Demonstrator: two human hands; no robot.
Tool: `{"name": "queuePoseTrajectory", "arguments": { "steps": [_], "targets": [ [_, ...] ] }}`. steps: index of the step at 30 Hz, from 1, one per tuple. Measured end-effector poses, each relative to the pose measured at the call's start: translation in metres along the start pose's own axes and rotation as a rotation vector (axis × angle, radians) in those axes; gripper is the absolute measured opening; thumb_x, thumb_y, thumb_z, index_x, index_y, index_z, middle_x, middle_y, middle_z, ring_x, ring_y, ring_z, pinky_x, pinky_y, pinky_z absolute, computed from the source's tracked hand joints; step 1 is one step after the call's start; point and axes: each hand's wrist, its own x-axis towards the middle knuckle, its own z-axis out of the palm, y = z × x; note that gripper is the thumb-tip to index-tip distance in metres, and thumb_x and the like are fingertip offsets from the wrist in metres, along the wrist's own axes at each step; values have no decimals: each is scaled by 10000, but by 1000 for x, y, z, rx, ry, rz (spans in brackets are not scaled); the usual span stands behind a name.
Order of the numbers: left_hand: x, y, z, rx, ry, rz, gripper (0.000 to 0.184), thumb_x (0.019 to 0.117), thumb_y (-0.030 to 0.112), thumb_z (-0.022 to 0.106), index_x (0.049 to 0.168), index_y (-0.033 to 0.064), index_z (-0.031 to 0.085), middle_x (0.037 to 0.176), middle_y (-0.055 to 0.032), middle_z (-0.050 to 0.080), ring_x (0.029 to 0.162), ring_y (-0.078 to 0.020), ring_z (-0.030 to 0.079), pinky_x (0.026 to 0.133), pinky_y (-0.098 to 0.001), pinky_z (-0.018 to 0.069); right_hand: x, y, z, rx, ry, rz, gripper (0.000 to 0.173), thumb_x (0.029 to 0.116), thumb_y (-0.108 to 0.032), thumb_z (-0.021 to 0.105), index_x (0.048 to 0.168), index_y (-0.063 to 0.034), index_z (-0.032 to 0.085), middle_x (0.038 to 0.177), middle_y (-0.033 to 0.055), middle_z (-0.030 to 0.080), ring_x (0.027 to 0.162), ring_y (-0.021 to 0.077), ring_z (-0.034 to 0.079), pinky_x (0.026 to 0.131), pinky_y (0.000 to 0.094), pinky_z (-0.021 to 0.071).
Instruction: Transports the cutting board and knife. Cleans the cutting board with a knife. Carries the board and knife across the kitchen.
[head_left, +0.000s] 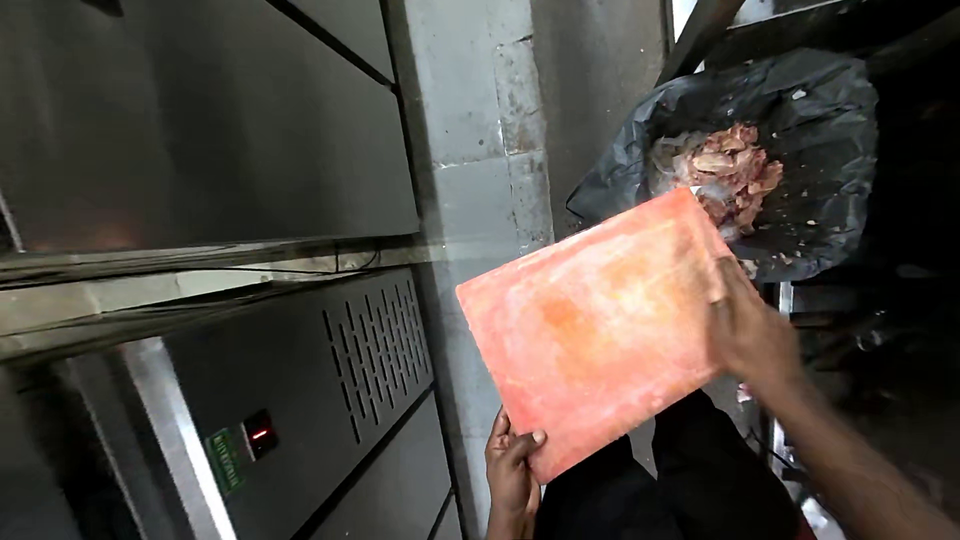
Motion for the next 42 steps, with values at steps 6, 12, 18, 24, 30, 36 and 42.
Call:
{"name": "queuePoseTrajectory", "arguments": {
  "steps": [6, 12, 18, 24, 30, 36, 42],
  "targets": [
    [-3, 11, 9, 9, 16, 15, 568, 710, -153, 611, 1269, -79, 539, 979, -193, 719, 811, -246, 739, 705, -420, 641, -92, -31, 49, -60, -24, -764, 530, 963, -153, 543, 1475, -286, 571, 784, 118, 644, 569, 291, 630, 468, 437, 527],
    [-2, 16, 8, 22, -37, 64, 583, 768, -73, 619, 1342, -61, 514, 1028, -130, 741, 858, -191, 745, 754, -394, 642, -94, 24, 32, -164, -71, -987, 557, 1003, -167, 529, 1533, -328, 467, 810, 149, 622, 574, 312, 622, 472, 442, 522],
    [-7, 16, 13, 61, 69, 96, 367, 828, -33, 594, 1195, -51, 588, 943, -116, 746, 828, -173, 743, 751, -368, 641, -60, -8, 37, -263, -184, -1088, 627, 942, -107, 614, 1527, -299, 496, 752, 164, 615, 528, 327, 614, 443, 433, 507],
    [-1, 30, 12, 102, 214, 92, 292, 743, -130, 587, 1020, -39, 582, 814, -109, 726, 729, -169, 729, 658, -355, 634, -35, -51, 48, -412, -209, -1071, 705, 842, -86, 720, 1490, -303, 548, 685, 123, 605, 491, 289, 593, 433, 389, 471],
    [8, 45, 11, 141, 242, 88, 334, 721, -172, 587, 1030, -49, 561, 818, -124, 720, 725, -186, 729, 643, -357, 636, -27, -59, 58, -426, -150, -1056, 694, 887, -86, 672, 1523, -309, 509, 680, 113, 582, 479, 272, 568, 433, 369, 449],
    [9, 55, 14, 129, 74, 63, 500, 719, -147, 625, 1212, -82, 573, 966, -185, 731, 807, -234, 743, 710, -397, 644, -16, -60, 57, -353, -169, -883, 699, 880, -67, 701, 1514, -305, 526, 750, 168, 647, 531, 327, 622, 463, 441, 507],
    [-2, 45, 16, 86, 22, 51, 686, 747, -153, 608, 1414, -75, 471, 1070, -205, 719, 866, -246, 747, 750, -405, 646, 73, -65, 25, -291, -264, -265, 587, 1033, -107, 489, 1589, -269, 390, 813, 262, 679, 747, 507, 674, 626, 648, 512]
  ]
}}
